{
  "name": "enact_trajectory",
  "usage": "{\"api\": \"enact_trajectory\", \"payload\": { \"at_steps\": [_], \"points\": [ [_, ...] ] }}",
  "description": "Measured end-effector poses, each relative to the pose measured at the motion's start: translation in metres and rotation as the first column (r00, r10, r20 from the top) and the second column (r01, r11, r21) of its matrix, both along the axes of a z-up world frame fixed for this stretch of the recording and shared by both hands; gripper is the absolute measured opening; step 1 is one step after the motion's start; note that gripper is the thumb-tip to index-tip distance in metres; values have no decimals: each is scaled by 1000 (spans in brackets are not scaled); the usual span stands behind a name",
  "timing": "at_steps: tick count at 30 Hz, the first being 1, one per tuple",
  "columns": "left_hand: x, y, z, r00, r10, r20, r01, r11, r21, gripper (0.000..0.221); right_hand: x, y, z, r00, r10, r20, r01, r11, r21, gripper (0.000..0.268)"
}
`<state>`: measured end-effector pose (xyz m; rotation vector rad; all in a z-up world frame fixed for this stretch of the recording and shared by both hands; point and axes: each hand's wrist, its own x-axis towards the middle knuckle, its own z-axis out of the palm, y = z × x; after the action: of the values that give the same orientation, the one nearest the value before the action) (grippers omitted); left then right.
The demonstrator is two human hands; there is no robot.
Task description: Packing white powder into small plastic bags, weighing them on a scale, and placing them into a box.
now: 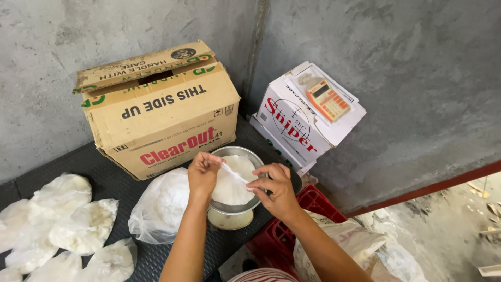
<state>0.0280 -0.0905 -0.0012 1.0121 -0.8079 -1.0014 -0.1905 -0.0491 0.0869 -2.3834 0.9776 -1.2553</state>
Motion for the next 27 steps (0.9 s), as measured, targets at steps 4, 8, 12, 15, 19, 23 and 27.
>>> {"api": "enact_trajectory", "payload": {
  "at_steps": [4, 8, 12, 15, 19, 23, 27],
  "points": [
    [14, -14, -17, 959, 103, 265, -114, 993, 25, 9, -10, 6, -20, 997, 36, -64, -34, 999, 33, 18],
    [25, -20, -34, 918, 156, 364, -188, 981, 53, 10, -18, 2, -19, 990, 77, -115, -66, 994, 89, 17],
    [22, -18, -38, 871, 242, 428, -245, 968, -49, 13, -15, -4, -6, 980, 105, -167, -85, 989, 119, 15],
    [20, -12, -28, 714, 274, 644, -240, 960, -143, 20, -16, -21, -27, 981, 96, -168, -72, 987, 144, 15],
    [13, 32, 49, 503, 67, 862, -35, 998, -57, 81, 12, -41, -22, 963, 116, -245, -69, 979, 194, 42],
    [-1, 34, 39, 296, -263, 918, 187, 959, 214, 117, 28, -56, -44, 912, 103, -398, -7, 972, 236, 82],
    [-12, 24, -3, 200, -223, 954, 106, 973, 205, 108, 31, -63, -60, 874, 102, -476, 53, 952, 300, 87]
  ]
}}
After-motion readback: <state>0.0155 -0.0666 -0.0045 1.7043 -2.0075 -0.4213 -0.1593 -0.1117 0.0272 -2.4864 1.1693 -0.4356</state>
